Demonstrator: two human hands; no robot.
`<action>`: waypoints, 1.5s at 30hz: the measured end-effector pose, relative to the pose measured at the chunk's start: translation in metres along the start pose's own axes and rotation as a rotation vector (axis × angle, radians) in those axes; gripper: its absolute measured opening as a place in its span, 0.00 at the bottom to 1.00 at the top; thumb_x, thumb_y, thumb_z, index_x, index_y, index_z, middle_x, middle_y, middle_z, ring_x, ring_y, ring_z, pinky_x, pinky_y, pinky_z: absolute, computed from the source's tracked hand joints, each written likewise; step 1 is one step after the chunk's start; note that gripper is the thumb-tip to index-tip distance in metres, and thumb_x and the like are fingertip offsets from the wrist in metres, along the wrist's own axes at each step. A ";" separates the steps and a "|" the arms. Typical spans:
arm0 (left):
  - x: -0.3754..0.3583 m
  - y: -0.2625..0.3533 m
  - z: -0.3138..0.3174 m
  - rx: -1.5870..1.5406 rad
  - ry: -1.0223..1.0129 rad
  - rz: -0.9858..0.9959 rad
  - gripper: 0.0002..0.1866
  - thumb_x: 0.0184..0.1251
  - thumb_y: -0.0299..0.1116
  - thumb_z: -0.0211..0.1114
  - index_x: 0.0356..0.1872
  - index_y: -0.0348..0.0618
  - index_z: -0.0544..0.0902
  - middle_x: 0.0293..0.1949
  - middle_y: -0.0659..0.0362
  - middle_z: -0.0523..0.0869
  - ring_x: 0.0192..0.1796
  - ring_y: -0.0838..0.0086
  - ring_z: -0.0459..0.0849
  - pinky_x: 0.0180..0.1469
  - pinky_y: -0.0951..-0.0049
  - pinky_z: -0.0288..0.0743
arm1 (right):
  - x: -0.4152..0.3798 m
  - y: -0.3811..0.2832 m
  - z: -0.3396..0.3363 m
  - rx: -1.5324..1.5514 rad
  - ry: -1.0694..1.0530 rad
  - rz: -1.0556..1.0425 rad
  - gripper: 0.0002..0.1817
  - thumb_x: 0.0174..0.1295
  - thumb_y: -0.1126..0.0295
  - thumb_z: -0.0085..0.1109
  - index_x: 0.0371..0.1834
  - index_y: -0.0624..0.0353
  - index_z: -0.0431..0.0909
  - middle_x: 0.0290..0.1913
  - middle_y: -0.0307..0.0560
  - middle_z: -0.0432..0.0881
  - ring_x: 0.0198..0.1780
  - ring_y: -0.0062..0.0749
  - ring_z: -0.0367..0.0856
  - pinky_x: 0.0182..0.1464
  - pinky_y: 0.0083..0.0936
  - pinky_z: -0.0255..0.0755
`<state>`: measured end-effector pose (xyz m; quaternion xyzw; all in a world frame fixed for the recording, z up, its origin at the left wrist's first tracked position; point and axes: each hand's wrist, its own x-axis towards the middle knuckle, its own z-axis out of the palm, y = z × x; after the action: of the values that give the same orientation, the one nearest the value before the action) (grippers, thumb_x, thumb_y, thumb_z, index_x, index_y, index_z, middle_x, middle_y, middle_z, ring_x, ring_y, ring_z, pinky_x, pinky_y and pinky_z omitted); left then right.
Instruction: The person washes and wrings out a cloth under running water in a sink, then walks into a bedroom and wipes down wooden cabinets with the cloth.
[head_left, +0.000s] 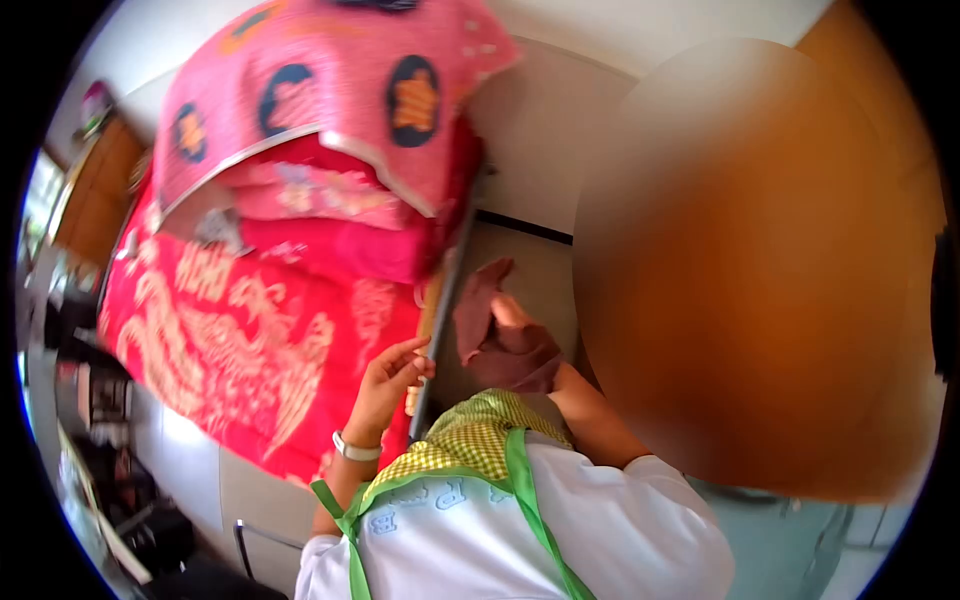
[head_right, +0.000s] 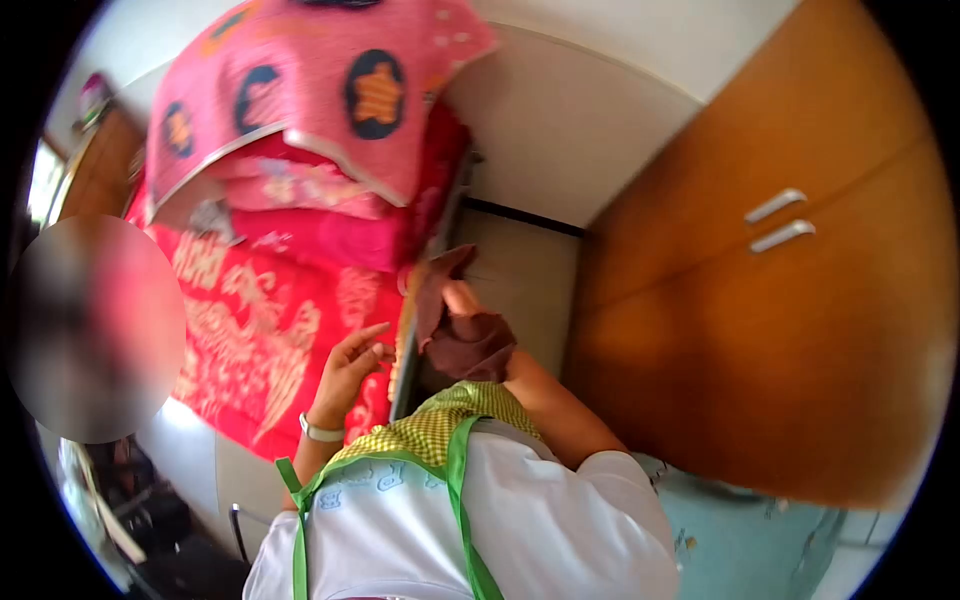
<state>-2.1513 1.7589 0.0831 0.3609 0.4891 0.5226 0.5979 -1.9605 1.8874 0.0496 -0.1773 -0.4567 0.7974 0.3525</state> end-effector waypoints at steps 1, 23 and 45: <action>0.019 0.000 0.007 -0.057 -0.044 -0.066 0.18 0.64 0.29 0.54 0.56 0.40 0.70 0.40 0.60 0.80 0.41 0.80 0.77 0.44 0.80 0.70 | -0.012 -0.036 0.024 -0.595 0.000 -0.246 0.13 0.57 0.67 0.50 0.45 0.59 0.68 0.34 0.49 0.73 0.33 0.37 0.75 0.32 0.28 0.70; 0.148 -0.043 0.156 0.160 0.153 0.144 0.13 0.56 0.33 0.61 0.36 0.35 0.70 0.25 0.55 0.77 0.24 0.75 0.77 0.25 0.75 0.71 | 0.005 -0.149 0.001 -0.971 -0.671 -0.583 0.14 0.50 0.71 0.60 0.38 0.64 0.70 0.32 0.51 0.71 0.33 0.38 0.71 0.37 0.26 0.68; 0.079 -0.057 0.057 0.094 0.480 0.592 0.08 0.53 0.27 0.56 0.34 0.38 0.79 0.33 0.58 0.82 0.33 0.71 0.80 0.34 0.71 0.73 | 0.037 -0.141 0.054 -1.713 -1.162 -1.937 0.09 0.55 0.73 0.56 0.37 0.66 0.75 0.39 0.56 0.76 0.40 0.39 0.75 0.46 0.26 0.70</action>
<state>-2.0831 1.8291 0.0277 0.3808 0.5131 0.7193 0.2725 -1.9625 1.9286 0.1992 0.3937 -0.8084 -0.3170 0.3016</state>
